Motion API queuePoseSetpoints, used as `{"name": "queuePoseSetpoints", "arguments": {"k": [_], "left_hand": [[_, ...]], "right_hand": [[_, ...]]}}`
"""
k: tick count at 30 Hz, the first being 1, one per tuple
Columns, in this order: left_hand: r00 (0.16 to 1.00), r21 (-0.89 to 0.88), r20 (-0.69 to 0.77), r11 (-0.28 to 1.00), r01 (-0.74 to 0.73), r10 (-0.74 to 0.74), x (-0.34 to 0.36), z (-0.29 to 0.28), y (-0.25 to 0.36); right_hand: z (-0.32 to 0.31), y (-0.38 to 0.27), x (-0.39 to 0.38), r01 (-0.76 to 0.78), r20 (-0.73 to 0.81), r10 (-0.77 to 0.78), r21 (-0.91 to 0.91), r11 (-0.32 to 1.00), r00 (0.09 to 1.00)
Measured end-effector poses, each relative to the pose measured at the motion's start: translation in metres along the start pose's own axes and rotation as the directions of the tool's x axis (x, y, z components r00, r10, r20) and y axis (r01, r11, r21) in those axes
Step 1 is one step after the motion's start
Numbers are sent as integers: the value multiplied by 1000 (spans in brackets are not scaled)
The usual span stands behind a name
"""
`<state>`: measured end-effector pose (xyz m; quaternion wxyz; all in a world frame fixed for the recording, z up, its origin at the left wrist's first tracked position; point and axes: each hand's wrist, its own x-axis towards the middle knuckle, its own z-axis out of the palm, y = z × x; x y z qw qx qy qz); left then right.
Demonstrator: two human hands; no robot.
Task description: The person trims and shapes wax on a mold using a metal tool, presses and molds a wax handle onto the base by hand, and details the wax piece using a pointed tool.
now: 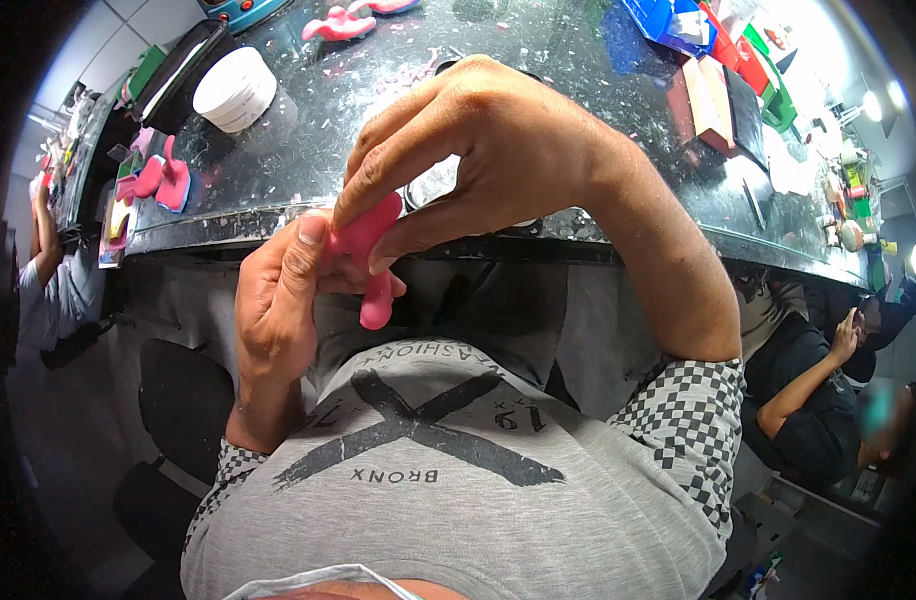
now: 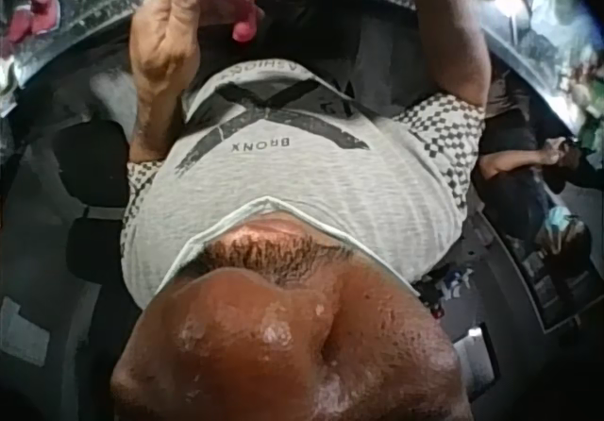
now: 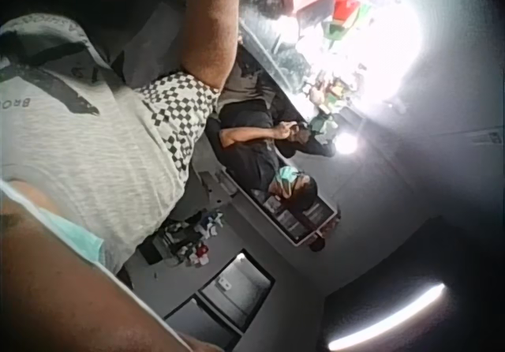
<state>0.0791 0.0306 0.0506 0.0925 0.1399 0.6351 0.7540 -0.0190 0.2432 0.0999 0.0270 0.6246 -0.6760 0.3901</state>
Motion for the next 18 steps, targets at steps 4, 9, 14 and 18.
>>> {"name": "queuePoseSetpoints", "arguments": {"k": [4, 9, 14, 18], "left_hand": [[999, 81, 42, 996, -31, 27, -1, -3, -2], [998, 79, 47, 996, -35, 31, -3, 0, 2], [999, -43, -2, 998, 36, -36, -3, 2, 5], [999, -4, 23, 999, 39, -39, -3, 0, 4]], "right_hand": [[1, -1, -2, 18, -6, -18, -9, 1000, 1000], [2, -3, -2, 6, -4, -6, -39, 999, 1000], [-1, -1, -1, -23, -20, 24, 16, 1000, 1000], [-5, -2, -2, 2, 3, -2, 0, 1000, 1000]]}}
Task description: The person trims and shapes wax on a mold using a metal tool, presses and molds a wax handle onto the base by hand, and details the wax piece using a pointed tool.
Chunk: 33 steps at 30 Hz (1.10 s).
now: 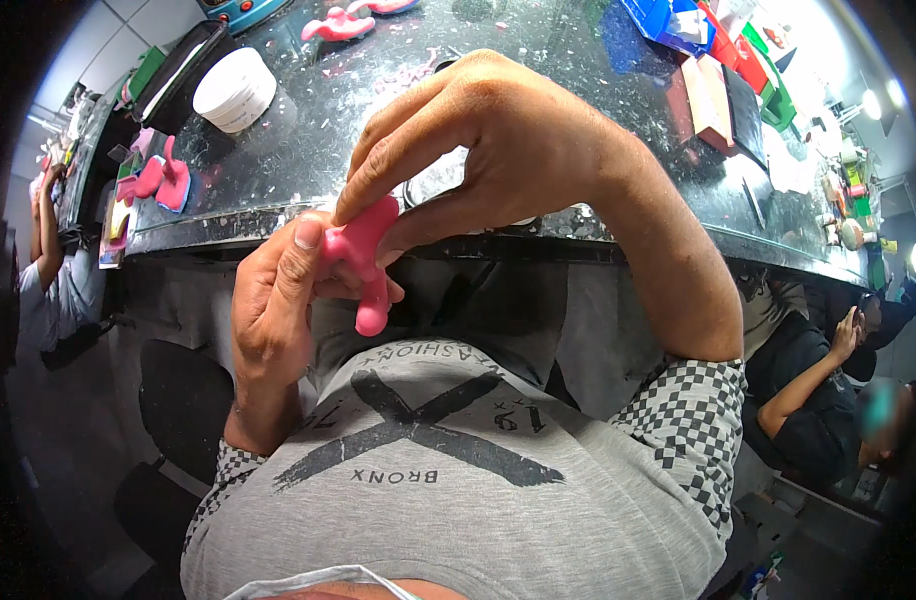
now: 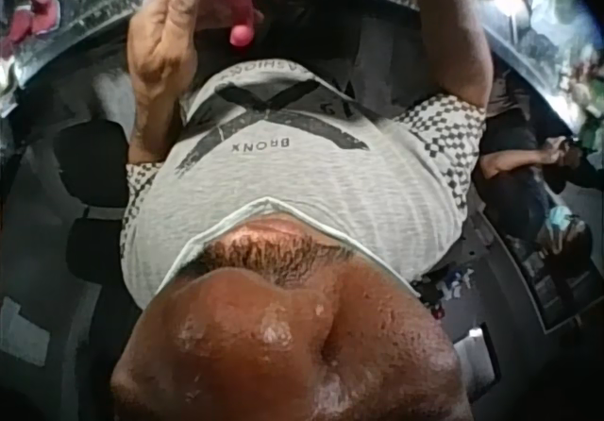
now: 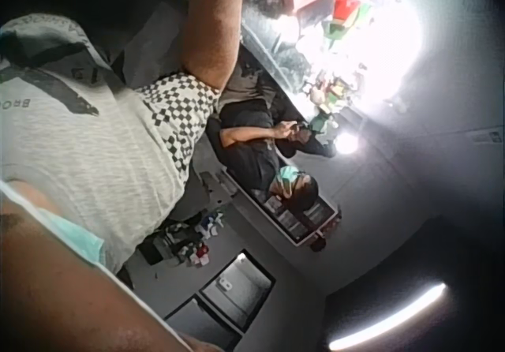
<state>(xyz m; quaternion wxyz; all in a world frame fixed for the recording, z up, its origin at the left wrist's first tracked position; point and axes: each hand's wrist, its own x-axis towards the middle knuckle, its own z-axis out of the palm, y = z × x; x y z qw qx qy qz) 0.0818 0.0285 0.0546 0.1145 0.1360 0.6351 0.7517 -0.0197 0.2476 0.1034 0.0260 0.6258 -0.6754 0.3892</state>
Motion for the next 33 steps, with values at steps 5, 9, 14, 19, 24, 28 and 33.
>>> {"name": "queuePoseSetpoints", "arguments": {"k": [5, 9, 14, 19, 24, 28, 33], "left_hand": [[1000, -24, 8, 1000, 3, -3, -1, -1, 1], [999, -36, 34, 999, -7, 8, -2, -3, 0], [1000, -64, 31, 998, 3, -1, -1, -2, 0], [1000, -82, 24, 997, 16, -14, 1, -5, -1], [1000, -171, -5, 985, 11, -13, 16, -12, -6], [953, -514, 121, 804, 298, -276, 44, -9, -6], [863, -701, 501, 554, 449, -65, 71, -22, -37]], "right_hand": [[-5, -6, 4, -48, 32, 49, -36, 998, 998], [-10, -2, 4, -22, 67, 22, -9, 1000, 998], [-13, -5, 7, -19, 73, 20, -17, 1000, 997], [-15, -2, 6, -9, 71, 11, -27, 1000, 997], [-11, 3, -10, -160, 42, 162, -51, 986, 986], [15, 10, -13, -170, -71, 183, 157, 973, 981], [29, 33, -12, -194, -123, 250, 348, 917, 961]]}}
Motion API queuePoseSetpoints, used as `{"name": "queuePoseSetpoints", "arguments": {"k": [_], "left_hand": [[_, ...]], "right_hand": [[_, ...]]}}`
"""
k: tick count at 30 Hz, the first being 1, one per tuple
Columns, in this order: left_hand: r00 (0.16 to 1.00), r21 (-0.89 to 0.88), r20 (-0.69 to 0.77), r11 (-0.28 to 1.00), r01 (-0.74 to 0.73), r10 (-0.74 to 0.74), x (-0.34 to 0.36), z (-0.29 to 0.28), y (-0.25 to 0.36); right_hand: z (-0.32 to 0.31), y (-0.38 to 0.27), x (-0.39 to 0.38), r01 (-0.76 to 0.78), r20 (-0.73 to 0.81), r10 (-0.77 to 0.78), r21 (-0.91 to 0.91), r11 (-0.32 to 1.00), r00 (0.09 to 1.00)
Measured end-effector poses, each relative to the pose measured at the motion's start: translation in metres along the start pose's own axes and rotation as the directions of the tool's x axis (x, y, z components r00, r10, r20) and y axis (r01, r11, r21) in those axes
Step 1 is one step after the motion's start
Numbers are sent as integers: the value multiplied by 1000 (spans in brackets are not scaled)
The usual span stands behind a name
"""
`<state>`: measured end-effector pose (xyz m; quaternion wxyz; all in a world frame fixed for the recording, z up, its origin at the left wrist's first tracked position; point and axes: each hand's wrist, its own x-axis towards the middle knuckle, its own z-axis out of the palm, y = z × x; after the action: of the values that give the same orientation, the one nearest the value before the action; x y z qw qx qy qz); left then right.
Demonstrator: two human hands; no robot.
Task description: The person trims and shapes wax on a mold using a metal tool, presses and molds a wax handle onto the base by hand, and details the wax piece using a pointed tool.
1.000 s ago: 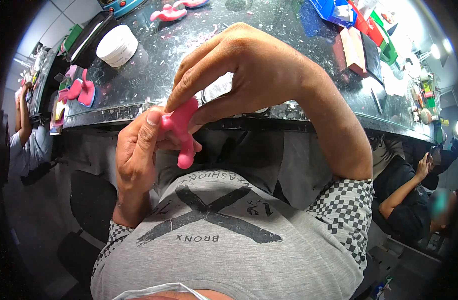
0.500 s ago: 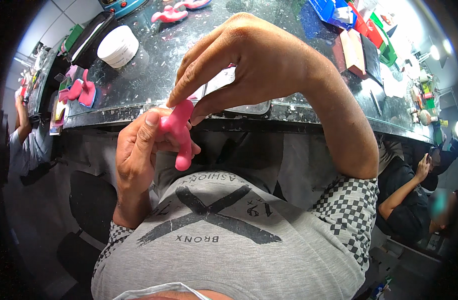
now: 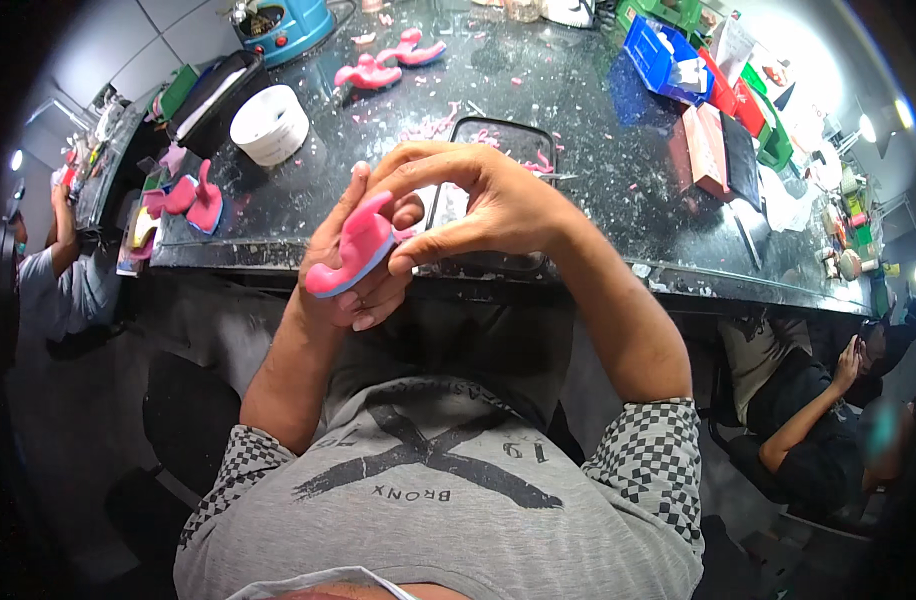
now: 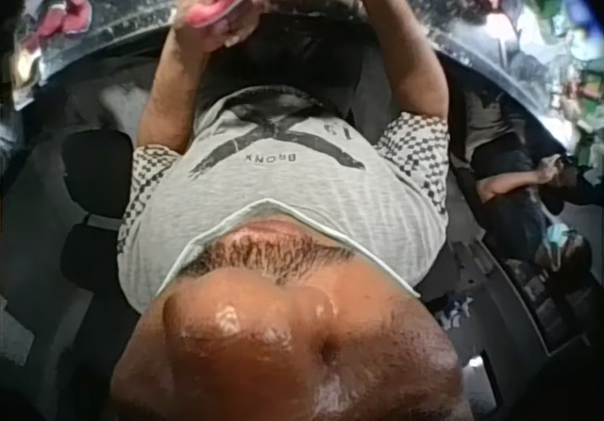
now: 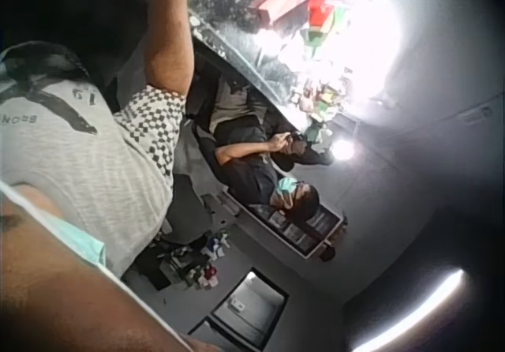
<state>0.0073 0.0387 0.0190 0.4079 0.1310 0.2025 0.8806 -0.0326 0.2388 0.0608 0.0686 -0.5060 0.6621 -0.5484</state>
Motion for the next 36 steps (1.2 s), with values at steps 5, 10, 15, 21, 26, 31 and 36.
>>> {"name": "queuePoseSetpoints", "arguments": {"k": [5, 10, 15, 21, 26, 31, 36], "left_hand": [[992, 138, -108, 990, -43, 58, 18, 4, 23], [871, 820, 116, 449, -355, 477, 33, 2, 59], [910, 869, 162, 383, -314, 381, 61, 15, 87], [909, 874, 154, 376, -308, 387, 97, 10, 99], [914, 818, 195, 455, -352, 357, 116, -4, 93], [897, 780, 119, 519, -350, 426, 108, -13, 72], [851, 805, 254, 387, -450, 460, 102, -14, 67]], "right_hand": [[-18, -9, 5, -43, -173, 40, -17, 999, 984], [-44, -8, 9, -183, -314, 217, 133, 974, 924], [-74, -1, 18, -148, -355, 160, 60, 987, 921], [-94, 13, 25, -105, -497, 58, -67, 992, 866], [-92, 38, 16, -92, -506, -9, -175, 980, 863], [-82, 46, 14, -126, -517, -93, -374, 919, 851], [-69, 48, 16, -51, -501, -12, -113, 992, 866]]}}
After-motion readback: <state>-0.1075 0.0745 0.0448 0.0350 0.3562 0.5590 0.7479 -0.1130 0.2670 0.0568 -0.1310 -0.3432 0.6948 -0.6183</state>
